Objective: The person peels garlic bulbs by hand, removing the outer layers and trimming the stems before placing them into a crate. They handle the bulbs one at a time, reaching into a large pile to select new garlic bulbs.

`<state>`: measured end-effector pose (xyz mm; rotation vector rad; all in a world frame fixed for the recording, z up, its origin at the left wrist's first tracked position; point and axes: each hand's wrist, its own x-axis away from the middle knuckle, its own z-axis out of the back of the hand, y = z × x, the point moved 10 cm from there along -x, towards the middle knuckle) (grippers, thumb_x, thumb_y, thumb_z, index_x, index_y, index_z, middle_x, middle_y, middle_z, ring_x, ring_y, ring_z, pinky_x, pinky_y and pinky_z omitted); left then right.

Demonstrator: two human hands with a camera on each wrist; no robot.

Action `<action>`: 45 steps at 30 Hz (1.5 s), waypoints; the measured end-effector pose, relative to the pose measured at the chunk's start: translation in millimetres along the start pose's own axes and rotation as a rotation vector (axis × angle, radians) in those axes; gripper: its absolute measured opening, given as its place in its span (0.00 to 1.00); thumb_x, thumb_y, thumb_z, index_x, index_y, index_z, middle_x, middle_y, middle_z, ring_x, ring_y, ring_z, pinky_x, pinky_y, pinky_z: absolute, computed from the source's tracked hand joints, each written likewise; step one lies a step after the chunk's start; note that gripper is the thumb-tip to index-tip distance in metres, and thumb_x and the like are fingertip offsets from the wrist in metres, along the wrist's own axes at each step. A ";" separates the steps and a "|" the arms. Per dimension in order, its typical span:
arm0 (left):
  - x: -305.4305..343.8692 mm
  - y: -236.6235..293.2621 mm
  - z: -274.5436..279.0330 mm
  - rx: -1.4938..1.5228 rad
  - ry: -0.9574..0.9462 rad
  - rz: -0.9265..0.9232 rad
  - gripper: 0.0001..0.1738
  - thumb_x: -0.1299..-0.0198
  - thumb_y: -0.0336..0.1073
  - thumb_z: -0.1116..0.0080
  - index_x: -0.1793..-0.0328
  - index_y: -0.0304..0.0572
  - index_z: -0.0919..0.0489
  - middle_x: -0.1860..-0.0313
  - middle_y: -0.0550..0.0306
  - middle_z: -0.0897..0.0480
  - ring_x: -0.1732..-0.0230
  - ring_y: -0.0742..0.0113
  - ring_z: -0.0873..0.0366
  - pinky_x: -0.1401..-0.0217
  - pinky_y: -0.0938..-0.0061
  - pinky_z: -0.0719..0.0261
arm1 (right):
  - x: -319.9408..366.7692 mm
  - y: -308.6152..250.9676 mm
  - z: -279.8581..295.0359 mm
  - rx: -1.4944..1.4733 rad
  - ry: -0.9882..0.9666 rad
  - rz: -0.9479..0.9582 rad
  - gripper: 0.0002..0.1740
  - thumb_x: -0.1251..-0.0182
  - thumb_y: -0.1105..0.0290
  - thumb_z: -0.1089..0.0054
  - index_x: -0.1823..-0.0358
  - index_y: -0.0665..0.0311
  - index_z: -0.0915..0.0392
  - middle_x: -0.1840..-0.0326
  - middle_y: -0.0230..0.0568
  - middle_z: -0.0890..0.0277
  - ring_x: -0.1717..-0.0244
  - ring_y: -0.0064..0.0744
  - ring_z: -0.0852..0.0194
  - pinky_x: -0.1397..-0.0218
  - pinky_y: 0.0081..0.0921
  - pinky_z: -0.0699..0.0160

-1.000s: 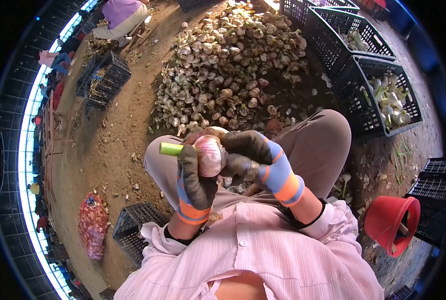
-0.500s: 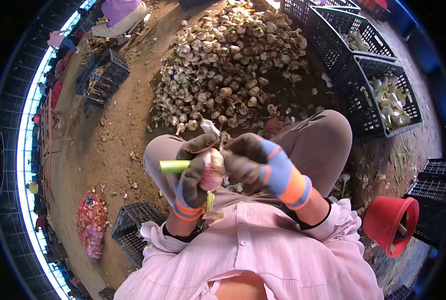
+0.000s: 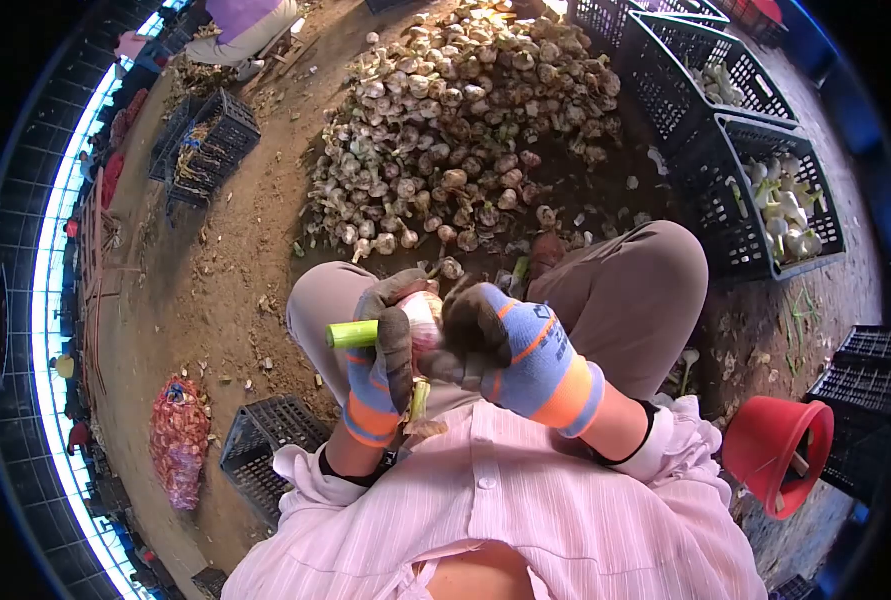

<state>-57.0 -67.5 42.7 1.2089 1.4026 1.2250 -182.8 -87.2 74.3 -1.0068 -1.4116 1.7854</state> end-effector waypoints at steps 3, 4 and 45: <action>-0.1 1.7 -8.0 0.214 -0.098 0.016 0.27 0.38 0.46 0.51 0.42 0.30 0.33 0.55 0.51 0.25 0.57 0.69 0.27 0.53 0.76 0.28 | -3.6 38.3 23.3 -0.364 0.162 -0.249 0.09 0.44 0.76 0.39 0.66 0.66 0.31 0.74 0.29 0.27 0.73 0.18 0.30 0.73 0.16 0.30; 0.6 1.8 -7.7 0.245 -0.097 0.042 0.31 0.39 0.51 0.51 0.41 0.30 0.34 0.54 0.50 0.25 0.58 0.69 0.26 0.53 0.76 0.27 | -1.3 53.0 37.7 -0.406 0.233 -0.349 0.07 0.44 0.79 0.41 0.67 0.66 0.31 0.74 0.31 0.26 0.72 0.19 0.28 0.73 0.16 0.29; -57.7 -42.2 -23.1 -0.923 -0.671 -0.148 0.13 0.51 0.39 0.46 0.58 0.50 0.25 0.66 0.48 0.25 0.60 0.51 0.25 0.61 0.64 0.26 | -115.3 167.4 147.6 -0.534 0.579 -0.113 0.20 0.43 0.69 0.41 0.50 0.70 0.29 0.56 0.40 0.25 0.59 0.27 0.26 0.57 0.20 0.27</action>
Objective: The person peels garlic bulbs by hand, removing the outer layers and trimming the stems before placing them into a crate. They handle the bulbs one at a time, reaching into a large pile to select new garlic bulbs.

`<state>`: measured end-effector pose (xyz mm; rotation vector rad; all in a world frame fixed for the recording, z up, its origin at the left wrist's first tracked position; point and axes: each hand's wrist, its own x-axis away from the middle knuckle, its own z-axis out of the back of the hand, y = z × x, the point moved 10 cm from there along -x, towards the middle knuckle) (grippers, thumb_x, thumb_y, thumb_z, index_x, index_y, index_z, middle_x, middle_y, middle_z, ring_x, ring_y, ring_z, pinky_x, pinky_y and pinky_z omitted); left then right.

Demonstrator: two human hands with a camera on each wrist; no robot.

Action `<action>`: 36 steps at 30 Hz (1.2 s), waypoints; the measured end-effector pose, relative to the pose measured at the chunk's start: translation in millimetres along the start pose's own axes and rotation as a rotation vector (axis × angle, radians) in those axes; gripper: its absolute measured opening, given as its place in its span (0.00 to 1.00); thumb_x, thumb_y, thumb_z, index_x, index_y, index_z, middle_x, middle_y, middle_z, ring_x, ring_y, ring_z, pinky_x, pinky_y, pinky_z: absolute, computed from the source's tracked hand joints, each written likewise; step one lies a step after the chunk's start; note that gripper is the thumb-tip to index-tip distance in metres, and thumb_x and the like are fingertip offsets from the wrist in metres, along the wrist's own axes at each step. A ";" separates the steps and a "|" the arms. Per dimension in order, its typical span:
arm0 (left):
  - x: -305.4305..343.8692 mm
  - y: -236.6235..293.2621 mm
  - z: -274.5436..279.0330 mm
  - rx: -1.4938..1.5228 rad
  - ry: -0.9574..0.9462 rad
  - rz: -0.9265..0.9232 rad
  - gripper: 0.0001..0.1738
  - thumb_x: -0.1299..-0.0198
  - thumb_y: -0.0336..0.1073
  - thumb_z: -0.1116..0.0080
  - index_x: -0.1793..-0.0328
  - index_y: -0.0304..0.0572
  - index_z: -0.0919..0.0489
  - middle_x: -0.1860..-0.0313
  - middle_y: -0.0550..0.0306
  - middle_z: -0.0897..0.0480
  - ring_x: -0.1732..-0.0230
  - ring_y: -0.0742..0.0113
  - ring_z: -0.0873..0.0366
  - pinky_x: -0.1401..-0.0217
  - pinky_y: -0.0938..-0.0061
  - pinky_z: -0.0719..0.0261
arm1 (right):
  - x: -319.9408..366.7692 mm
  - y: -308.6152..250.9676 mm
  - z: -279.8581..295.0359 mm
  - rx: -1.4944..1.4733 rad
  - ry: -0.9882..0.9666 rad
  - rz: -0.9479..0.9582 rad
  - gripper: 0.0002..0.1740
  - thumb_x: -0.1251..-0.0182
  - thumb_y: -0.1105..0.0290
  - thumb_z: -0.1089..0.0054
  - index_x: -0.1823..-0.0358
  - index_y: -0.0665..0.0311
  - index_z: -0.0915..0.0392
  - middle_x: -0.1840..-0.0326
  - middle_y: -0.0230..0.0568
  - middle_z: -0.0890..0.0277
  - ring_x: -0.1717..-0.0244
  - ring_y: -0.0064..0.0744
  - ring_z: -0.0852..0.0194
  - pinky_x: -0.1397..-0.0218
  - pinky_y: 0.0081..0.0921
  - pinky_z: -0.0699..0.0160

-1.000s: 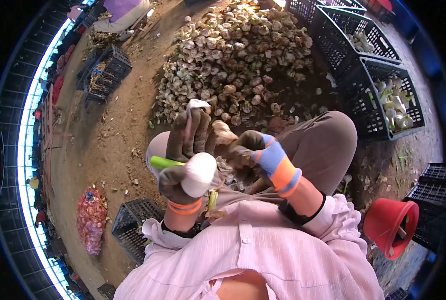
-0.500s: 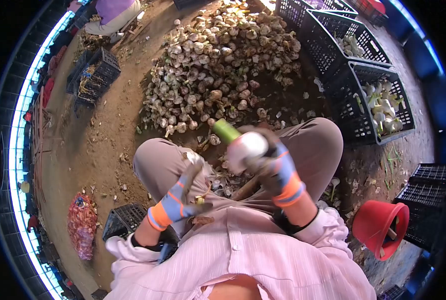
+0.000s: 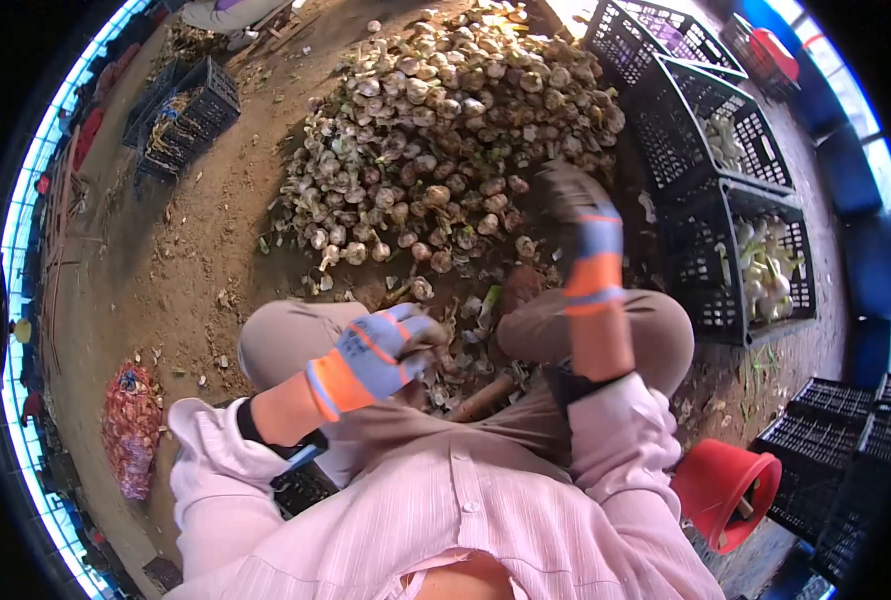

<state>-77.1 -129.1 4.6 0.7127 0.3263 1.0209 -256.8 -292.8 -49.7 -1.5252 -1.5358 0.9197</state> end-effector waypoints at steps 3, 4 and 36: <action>-7.0 -34.3 -45.7 -0.385 -0.393 0.184 0.28 0.51 0.47 0.45 0.45 0.44 0.31 0.53 0.45 0.26 0.51 0.50 0.27 0.50 0.61 0.29 | -36.7 154.7 -6.9 0.493 -0.166 -0.123 0.14 0.43 0.72 0.42 0.56 0.69 0.23 0.57 0.36 0.23 0.61 0.25 0.25 0.57 0.24 0.27; -1.6 -36.0 -43.8 -0.562 -0.233 0.132 0.35 0.51 0.51 0.45 0.39 0.41 0.35 0.44 0.41 0.31 0.43 0.46 0.32 0.42 0.59 0.34 | -40.0 198.7 -0.8 0.451 -0.132 -0.166 0.14 0.46 0.70 0.41 0.58 0.66 0.21 0.57 0.36 0.21 0.63 0.29 0.25 0.58 0.26 0.27; 29.6 32.8 72.7 -0.118 0.619 -0.324 0.51 0.61 0.44 0.31 0.31 0.36 0.45 0.39 0.41 0.36 0.43 0.45 0.34 0.44 0.60 0.30 | 134.4 19.2 -109.9 -0.559 -0.427 -0.649 0.13 0.42 0.67 0.43 0.57 0.63 0.27 0.72 0.37 0.24 0.78 0.23 0.27 0.80 0.17 0.30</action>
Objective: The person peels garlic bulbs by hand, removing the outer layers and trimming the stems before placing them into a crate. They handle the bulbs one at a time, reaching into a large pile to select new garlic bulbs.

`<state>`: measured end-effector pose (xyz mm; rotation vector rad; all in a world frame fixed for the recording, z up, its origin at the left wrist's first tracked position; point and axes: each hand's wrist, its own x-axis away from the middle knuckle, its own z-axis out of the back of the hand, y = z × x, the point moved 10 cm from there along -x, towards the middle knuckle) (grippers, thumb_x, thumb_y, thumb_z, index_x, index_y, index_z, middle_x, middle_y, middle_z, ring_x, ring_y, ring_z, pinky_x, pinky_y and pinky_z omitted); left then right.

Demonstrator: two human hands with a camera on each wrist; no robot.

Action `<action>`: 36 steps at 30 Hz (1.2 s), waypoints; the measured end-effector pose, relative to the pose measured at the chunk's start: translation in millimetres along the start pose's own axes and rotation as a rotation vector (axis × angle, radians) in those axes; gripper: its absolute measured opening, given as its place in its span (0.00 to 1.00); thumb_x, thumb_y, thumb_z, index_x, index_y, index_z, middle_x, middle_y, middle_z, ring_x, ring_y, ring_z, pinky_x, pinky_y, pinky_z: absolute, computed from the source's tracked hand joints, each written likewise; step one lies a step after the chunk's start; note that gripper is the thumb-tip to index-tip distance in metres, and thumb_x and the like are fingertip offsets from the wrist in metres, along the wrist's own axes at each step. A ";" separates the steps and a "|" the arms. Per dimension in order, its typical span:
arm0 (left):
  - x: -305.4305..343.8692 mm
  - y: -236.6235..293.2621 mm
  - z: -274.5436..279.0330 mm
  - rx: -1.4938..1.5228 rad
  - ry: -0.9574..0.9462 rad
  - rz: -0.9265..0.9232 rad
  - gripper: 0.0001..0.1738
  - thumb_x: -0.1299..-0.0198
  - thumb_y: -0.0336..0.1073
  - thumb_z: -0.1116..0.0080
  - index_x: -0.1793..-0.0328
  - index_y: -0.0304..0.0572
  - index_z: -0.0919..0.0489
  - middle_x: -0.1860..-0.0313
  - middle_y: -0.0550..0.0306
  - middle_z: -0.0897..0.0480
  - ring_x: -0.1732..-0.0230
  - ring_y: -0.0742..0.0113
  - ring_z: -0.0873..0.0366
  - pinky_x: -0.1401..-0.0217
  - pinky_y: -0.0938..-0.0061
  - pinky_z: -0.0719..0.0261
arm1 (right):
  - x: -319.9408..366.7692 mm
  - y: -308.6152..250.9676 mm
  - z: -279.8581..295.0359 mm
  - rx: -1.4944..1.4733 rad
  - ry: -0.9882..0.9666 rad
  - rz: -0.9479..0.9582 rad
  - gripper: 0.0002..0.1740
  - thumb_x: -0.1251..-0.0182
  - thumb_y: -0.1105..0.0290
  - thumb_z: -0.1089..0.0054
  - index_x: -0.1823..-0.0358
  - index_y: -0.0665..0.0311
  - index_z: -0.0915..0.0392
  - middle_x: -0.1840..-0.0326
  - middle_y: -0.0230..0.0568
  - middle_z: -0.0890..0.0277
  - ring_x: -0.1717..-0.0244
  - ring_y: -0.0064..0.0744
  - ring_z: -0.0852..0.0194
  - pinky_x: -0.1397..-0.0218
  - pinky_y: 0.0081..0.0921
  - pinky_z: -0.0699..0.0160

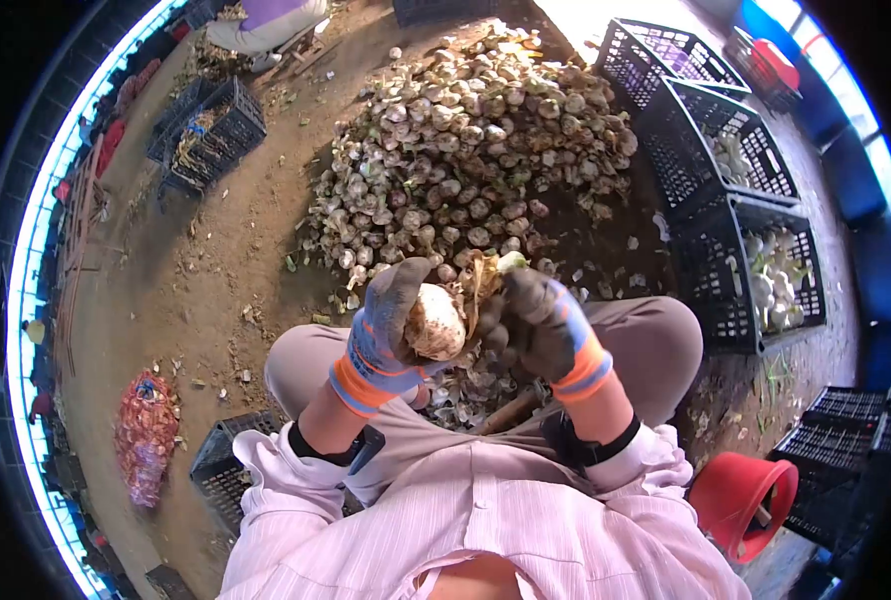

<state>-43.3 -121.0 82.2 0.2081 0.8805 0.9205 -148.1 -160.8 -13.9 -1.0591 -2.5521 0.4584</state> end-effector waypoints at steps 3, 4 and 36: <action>9.6 30.5 -9.3 -0.076 0.031 -0.042 0.48 0.66 0.39 0.30 0.35 0.37 0.40 0.42 0.42 0.34 0.44 0.45 0.32 0.48 0.63 0.25 | 33.0 4.8 -21.1 0.328 0.169 0.004 0.16 0.39 0.56 0.42 0.61 0.62 0.25 0.75 0.29 0.26 0.81 0.18 0.32 0.81 0.16 0.37; 12.8 39.2 -12.2 -0.110 0.030 -0.053 0.47 0.70 0.37 0.30 0.37 0.37 0.37 0.42 0.42 0.34 0.44 0.44 0.31 0.50 0.65 0.23 | 41.3 -2.9 -20.4 0.470 0.268 0.100 0.16 0.39 0.58 0.42 0.61 0.63 0.25 0.75 0.28 0.26 0.81 0.18 0.32 0.81 0.16 0.36; 67.5 46.6 -82.1 1.425 -0.190 1.147 0.39 0.46 0.65 0.52 0.40 0.41 0.38 0.75 0.60 0.24 0.85 0.74 0.32 0.89 0.84 0.40 | 113.9 -70.7 -68.6 1.597 0.195 0.890 0.13 0.51 0.80 0.44 0.61 0.69 0.25 0.61 0.42 0.23 0.59 0.27 0.24 0.57 0.22 0.27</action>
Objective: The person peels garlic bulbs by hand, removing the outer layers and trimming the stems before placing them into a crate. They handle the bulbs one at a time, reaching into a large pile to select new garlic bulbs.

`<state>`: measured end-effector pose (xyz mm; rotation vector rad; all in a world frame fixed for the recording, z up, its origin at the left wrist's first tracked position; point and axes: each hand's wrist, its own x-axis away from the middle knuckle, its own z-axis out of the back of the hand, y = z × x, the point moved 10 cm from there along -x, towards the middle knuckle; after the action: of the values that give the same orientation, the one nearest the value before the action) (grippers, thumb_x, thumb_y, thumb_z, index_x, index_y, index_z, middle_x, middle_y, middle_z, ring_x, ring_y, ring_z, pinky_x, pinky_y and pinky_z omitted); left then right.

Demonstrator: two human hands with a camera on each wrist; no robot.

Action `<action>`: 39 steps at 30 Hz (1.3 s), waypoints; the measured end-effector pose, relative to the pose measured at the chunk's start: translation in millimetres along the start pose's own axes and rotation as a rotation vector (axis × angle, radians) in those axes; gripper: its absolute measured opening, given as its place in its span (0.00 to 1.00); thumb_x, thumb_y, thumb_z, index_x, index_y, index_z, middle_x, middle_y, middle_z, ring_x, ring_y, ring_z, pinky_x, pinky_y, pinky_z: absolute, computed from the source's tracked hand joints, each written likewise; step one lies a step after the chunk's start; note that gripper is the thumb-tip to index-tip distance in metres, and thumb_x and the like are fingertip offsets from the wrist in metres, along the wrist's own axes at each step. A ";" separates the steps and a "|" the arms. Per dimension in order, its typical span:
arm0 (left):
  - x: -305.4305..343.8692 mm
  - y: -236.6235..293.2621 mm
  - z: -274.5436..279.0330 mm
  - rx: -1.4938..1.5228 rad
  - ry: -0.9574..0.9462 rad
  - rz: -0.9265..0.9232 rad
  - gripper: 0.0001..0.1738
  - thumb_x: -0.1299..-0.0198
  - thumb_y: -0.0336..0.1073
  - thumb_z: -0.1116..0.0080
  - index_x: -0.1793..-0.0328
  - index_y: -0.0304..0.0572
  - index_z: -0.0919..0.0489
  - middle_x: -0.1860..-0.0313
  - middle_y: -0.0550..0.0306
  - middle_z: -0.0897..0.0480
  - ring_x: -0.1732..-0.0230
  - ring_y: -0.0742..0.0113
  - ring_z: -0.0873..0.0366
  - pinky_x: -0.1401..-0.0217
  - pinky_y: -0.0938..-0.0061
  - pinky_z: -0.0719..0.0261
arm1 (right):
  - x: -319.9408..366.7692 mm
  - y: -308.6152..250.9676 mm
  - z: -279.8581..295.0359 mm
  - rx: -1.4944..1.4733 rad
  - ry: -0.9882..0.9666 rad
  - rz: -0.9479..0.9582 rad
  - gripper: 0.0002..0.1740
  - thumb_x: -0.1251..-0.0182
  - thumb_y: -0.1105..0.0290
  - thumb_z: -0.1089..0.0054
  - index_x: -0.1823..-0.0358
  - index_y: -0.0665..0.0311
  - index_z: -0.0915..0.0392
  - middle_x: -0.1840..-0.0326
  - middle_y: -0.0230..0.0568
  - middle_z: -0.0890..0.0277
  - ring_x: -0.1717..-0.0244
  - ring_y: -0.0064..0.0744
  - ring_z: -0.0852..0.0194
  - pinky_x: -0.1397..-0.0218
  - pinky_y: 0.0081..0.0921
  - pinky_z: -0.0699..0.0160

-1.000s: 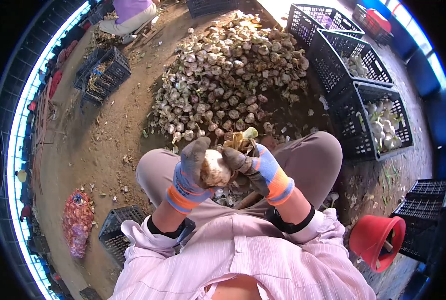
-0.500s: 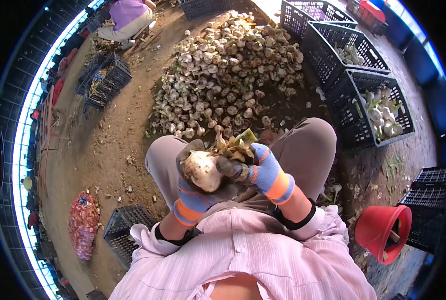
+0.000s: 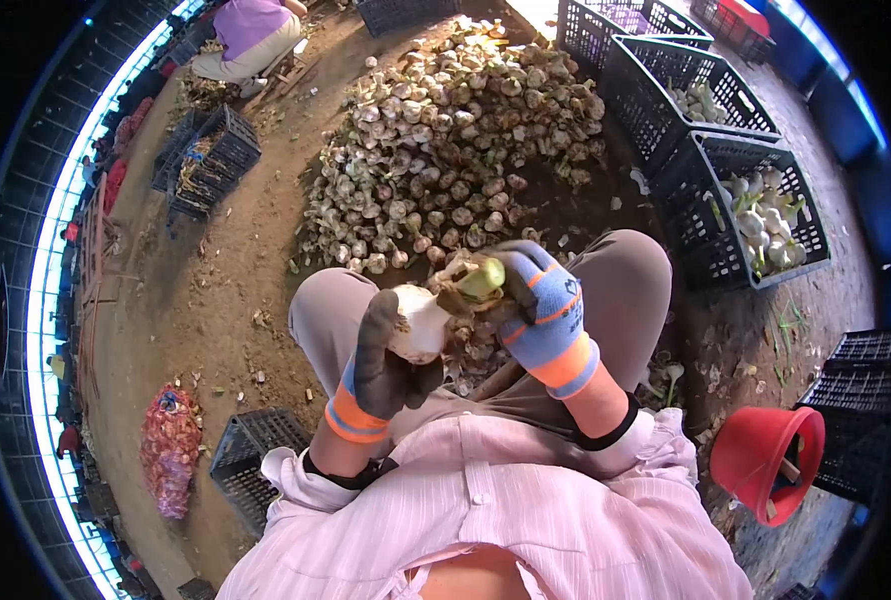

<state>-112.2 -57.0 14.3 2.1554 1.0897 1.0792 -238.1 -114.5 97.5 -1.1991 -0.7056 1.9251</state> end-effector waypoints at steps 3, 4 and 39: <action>1.1 -0.9 -8.2 0.156 0.038 -0.069 0.38 0.47 0.65 0.51 0.42 0.40 0.34 0.66 0.56 0.22 0.85 0.73 0.32 0.89 0.84 0.40 | 6.0 11.5 -22.8 -1.023 0.022 -0.295 0.13 0.52 0.79 0.44 0.61 0.70 0.26 0.56 0.43 0.25 0.57 0.31 0.25 0.53 0.27 0.26; 3.8 8.5 -10.5 0.077 0.033 -0.140 0.37 0.47 0.65 0.50 0.44 0.40 0.33 0.63 0.55 0.22 0.84 0.72 0.31 0.89 0.84 0.38 | 15.2 21.3 -31.3 -1.087 -0.028 -0.393 0.13 0.51 0.78 0.43 0.61 0.69 0.26 0.55 0.44 0.26 0.56 0.32 0.26 0.52 0.27 0.26; 10.5 34.8 4.5 -0.229 -0.091 -0.046 0.34 0.52 0.35 0.38 0.37 0.42 0.38 0.69 0.56 0.24 0.85 0.73 0.28 0.89 0.83 0.34 | 22.1 33.0 -87.5 -1.472 -0.260 -0.750 0.17 0.48 0.80 0.44 0.53 0.70 0.26 0.59 0.40 0.23 0.58 0.30 0.22 0.56 0.24 0.22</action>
<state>-89.4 -68.2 40.7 1.9692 0.9220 1.0213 -174.7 -109.6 25.4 -1.0827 -2.4944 0.7233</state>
